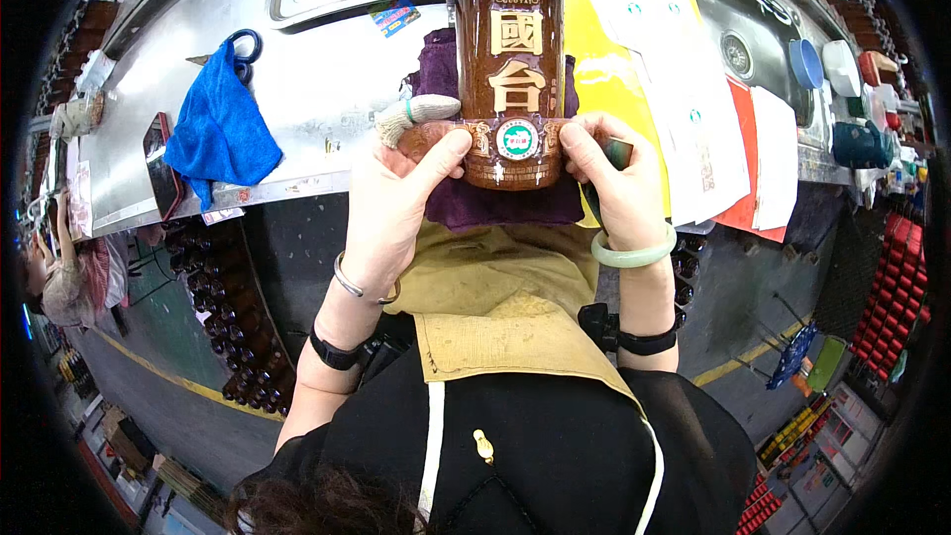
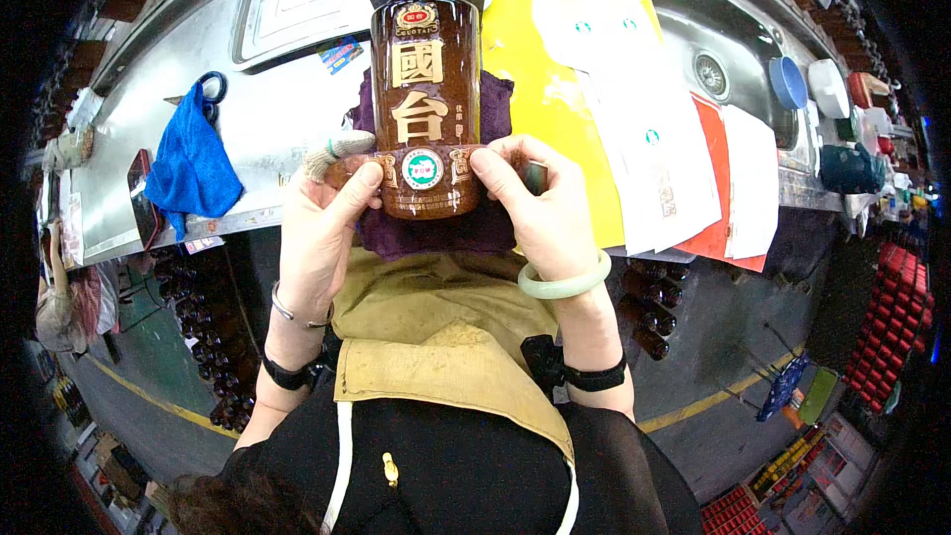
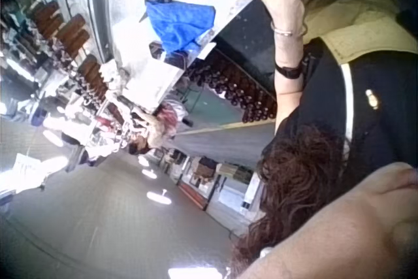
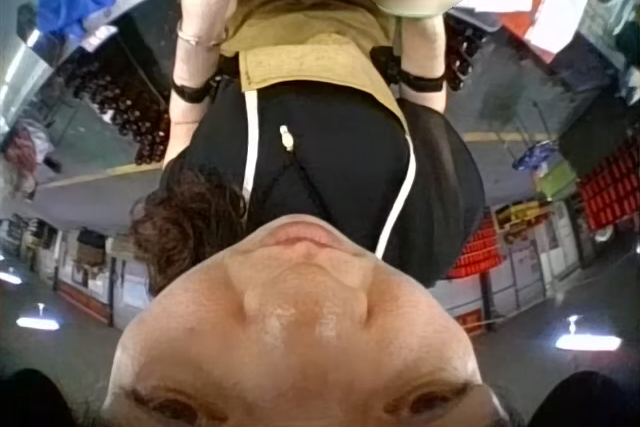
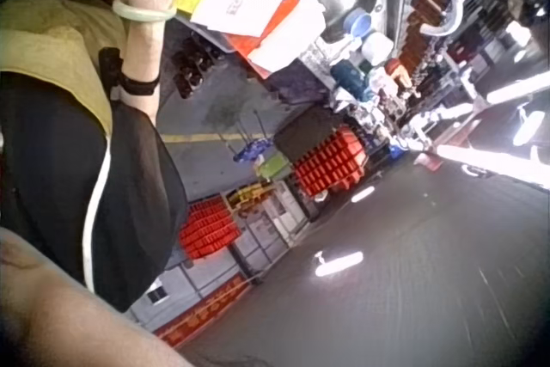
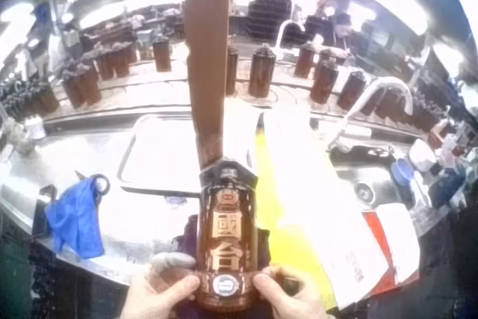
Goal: Applying labels to brown glass bottles and cleaning them with a cloth and scraper on a production line.
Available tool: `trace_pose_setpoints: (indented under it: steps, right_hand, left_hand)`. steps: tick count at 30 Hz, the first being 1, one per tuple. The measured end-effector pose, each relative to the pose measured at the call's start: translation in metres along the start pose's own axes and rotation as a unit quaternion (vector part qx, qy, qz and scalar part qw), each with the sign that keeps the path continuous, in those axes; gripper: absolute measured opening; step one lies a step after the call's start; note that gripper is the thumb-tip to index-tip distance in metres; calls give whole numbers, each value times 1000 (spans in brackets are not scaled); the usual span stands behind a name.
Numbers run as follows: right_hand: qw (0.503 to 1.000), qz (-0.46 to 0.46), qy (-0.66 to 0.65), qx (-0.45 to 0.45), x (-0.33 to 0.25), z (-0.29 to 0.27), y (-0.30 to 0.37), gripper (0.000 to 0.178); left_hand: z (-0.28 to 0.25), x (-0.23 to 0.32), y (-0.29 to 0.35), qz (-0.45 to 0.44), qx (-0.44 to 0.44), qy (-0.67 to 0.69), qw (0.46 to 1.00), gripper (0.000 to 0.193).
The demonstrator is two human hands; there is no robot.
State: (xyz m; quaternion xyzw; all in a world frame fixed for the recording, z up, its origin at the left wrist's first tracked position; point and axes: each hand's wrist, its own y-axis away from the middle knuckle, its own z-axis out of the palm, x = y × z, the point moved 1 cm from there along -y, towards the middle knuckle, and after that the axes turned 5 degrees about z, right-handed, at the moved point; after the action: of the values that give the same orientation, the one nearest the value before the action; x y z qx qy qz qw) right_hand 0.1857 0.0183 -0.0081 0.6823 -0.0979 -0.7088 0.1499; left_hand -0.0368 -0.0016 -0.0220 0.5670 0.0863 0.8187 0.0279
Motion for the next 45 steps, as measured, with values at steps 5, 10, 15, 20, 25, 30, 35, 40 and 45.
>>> trace_pose_setpoints:
  steps: [5,10,15,20,25,30,35,40,45]
  right_hand:
    - [1000,7,4,-2,-2,0,0,20]
    - [1000,1,-5,6,-2,2,1,20]
    - [1000,9,-8,-3,-1,0,1,20]
    - [1000,11,4,0,-2,0,0,20]
    - [1000,10,0,-3,-3,0,1,21]
    - [1000,14,7,2,-4,0,2,21]
    - [1000,18,11,-2,-2,-2,0,20]
    - [1000,5,3,1,-3,1,0,19]
    - [1000,12,7,1,-4,1,0,19]
  left_hand:
    - [0,2,0,0,-4,2,1000,31]
    - [-1,1,-1,-7,-5,5,1000,31]
    - [-1,3,-1,-6,-11,3,1000,31]
    - [0,4,-1,-10,-7,-4,1000,32]
    - [1,5,-2,-11,-7,-8,1000,31]
    - [2,5,-1,-15,1,-6,1000,30]
    - [0,4,-1,-14,0,-11,1000,31]
    - [0,3,-1,-7,-5,1,1000,31]
    - [0,4,-2,-6,-8,1,1000,30]
